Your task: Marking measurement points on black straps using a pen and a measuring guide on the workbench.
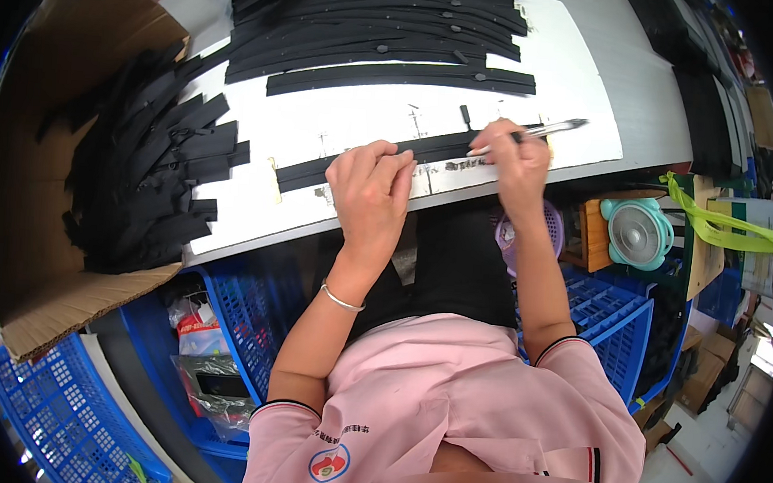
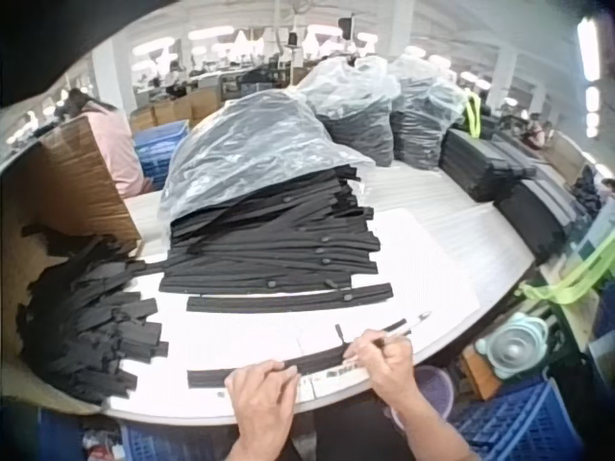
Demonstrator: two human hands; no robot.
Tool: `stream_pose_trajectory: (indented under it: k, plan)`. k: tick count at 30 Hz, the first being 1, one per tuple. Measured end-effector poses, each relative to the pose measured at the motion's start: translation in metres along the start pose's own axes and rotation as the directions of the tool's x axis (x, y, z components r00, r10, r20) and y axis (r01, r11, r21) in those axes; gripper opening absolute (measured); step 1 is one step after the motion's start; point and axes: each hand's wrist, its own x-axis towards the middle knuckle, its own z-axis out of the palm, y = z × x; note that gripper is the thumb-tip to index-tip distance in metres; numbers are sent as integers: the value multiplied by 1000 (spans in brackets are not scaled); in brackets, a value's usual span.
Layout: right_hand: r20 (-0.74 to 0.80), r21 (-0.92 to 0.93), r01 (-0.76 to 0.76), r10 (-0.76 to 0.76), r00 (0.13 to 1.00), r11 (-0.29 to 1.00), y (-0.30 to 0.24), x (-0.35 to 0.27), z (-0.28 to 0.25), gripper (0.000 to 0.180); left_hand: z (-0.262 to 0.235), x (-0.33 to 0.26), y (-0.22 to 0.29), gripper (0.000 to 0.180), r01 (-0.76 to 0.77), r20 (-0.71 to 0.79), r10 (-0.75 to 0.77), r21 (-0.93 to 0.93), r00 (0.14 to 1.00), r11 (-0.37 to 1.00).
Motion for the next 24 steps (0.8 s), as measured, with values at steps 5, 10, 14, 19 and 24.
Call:
stream_pose_trajectory:
  k: [5, 10, 14, 19, 24]
  plan:
    - [-126, -185, -117, 95, 987, 976, 15, 16, -44, 31, 0, -1, 3, 13, 2, 28, -3, 24, 1000, 1000]
    - [-55, -189, -166, 158, 986, 968, 40, 17, -59, 29, 13, 6, 17, 15, -26, 55, 26, 4, 998, 1000]
    - [-44, -190, -165, 159, 986, 968, 37, 19, -54, 27, 41, 21, 46, 19, -122, 91, 136, -143, 987, 982]
    - [-51, -195, -84, 75, 996, 977, 36, 18, -51, 31, 72, 29, 53, 17, -154, 125, 170, -130, 977, 979]
    - [-59, -241, -56, 42, 997, 969, 35, 18, -51, 28, 76, 28, 55, 15, -140, 129, 150, -87, 980, 986]
